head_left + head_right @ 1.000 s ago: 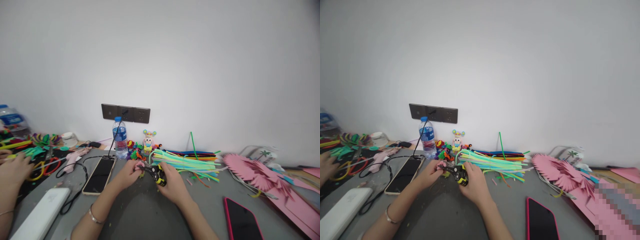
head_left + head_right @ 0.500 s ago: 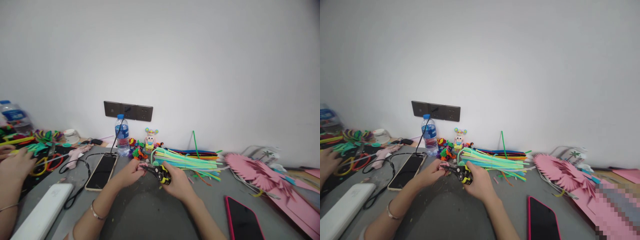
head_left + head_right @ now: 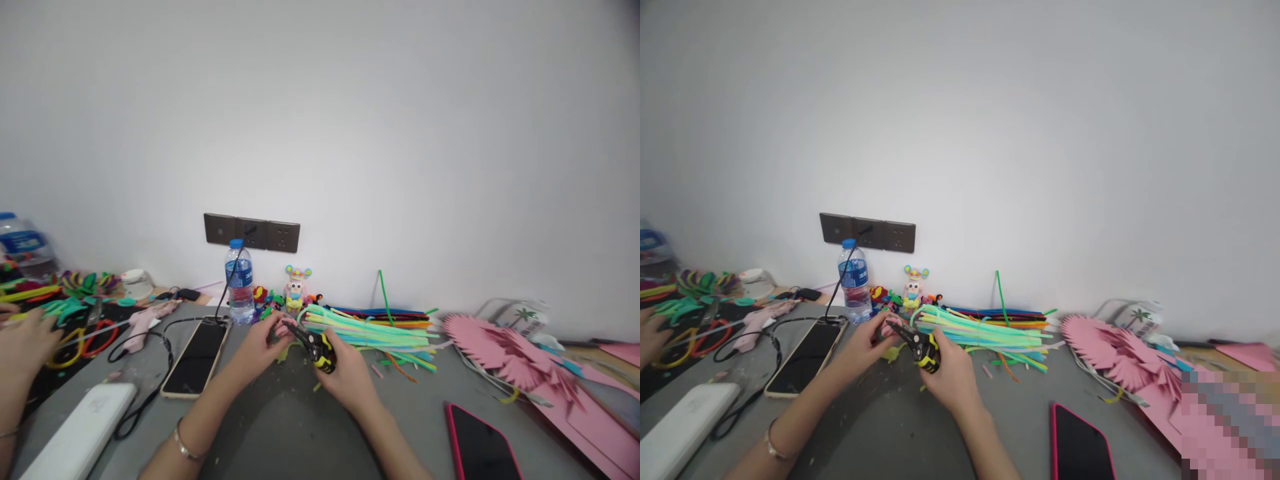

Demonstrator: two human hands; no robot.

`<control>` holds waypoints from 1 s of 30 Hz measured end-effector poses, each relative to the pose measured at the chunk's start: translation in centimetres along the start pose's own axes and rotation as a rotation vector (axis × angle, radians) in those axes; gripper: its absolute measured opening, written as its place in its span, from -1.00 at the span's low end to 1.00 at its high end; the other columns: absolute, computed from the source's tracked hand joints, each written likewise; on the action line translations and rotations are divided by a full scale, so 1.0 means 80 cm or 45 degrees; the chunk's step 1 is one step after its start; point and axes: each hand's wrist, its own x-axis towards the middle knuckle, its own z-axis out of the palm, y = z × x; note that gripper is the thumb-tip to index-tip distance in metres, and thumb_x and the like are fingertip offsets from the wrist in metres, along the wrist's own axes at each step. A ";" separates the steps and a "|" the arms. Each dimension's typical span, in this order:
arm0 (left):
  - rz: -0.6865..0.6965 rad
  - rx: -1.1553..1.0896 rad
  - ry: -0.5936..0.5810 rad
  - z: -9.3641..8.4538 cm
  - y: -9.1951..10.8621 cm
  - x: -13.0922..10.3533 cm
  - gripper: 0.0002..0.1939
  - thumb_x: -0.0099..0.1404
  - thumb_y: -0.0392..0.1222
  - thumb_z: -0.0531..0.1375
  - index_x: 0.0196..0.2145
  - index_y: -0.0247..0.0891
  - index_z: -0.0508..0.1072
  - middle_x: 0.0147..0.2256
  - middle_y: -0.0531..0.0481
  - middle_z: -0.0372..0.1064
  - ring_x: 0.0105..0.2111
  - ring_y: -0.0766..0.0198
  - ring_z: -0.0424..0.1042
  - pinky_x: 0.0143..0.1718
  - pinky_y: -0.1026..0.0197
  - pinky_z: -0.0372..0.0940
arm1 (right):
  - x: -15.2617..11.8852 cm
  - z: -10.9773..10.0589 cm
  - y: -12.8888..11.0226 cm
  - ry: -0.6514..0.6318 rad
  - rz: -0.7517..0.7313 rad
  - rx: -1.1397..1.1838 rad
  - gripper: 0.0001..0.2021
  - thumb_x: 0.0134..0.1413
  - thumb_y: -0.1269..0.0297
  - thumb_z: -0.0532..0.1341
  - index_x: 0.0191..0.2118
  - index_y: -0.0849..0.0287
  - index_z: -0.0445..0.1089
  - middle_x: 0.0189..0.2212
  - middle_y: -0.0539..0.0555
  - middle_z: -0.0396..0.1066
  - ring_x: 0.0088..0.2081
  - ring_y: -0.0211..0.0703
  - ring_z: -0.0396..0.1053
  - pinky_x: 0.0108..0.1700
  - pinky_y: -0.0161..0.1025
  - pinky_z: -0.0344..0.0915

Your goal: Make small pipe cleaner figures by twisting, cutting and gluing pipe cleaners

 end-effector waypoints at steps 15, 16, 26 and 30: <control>-0.040 0.072 0.168 0.011 -0.014 -0.003 -0.83 -0.01 -0.47 0.03 -0.55 -0.25 0.32 -0.49 0.02 0.38 -0.42 0.22 0.38 -0.32 0.24 0.21 | -0.008 0.013 -0.002 0.079 -0.195 -0.096 -0.50 -0.23 0.45 0.19 -0.03 0.14 0.27 -0.14 0.17 0.43 -0.12 0.10 0.36 -0.08 -0.06 0.29; -0.023 0.069 0.158 0.011 -0.015 -0.004 -0.81 -0.02 -0.48 0.02 -0.54 -0.26 0.34 -0.46 0.01 0.40 -0.39 0.21 0.39 -0.30 0.23 0.22 | -0.008 0.013 -0.002 0.061 -0.193 -0.092 -0.50 -0.22 0.45 0.18 -0.02 0.15 0.26 -0.14 0.18 0.42 -0.11 0.11 0.36 -0.08 -0.05 0.29; 0.023 0.121 -0.085 -0.006 0.000 -0.007 -0.78 0.02 -0.49 0.02 -0.44 -0.28 0.39 -0.36 -0.03 0.41 -0.30 0.21 0.36 -0.21 0.22 0.22 | -0.008 0.005 -0.002 0.023 -0.253 -0.044 -0.50 -0.22 0.46 0.18 -0.02 0.15 0.27 -0.15 0.17 0.42 -0.12 0.09 0.35 -0.10 -0.06 0.29; 0.019 0.146 -0.167 -0.009 0.003 -0.009 -0.81 0.03 -0.47 0.03 -0.46 -0.27 0.38 -0.38 -0.02 0.38 -0.32 0.21 0.34 -0.24 0.24 0.19 | -0.008 0.005 0.005 -0.008 -0.266 -0.063 -0.44 -0.27 0.48 0.15 0.00 0.15 0.27 -0.11 0.18 0.42 -0.08 0.10 0.36 -0.07 -0.05 0.30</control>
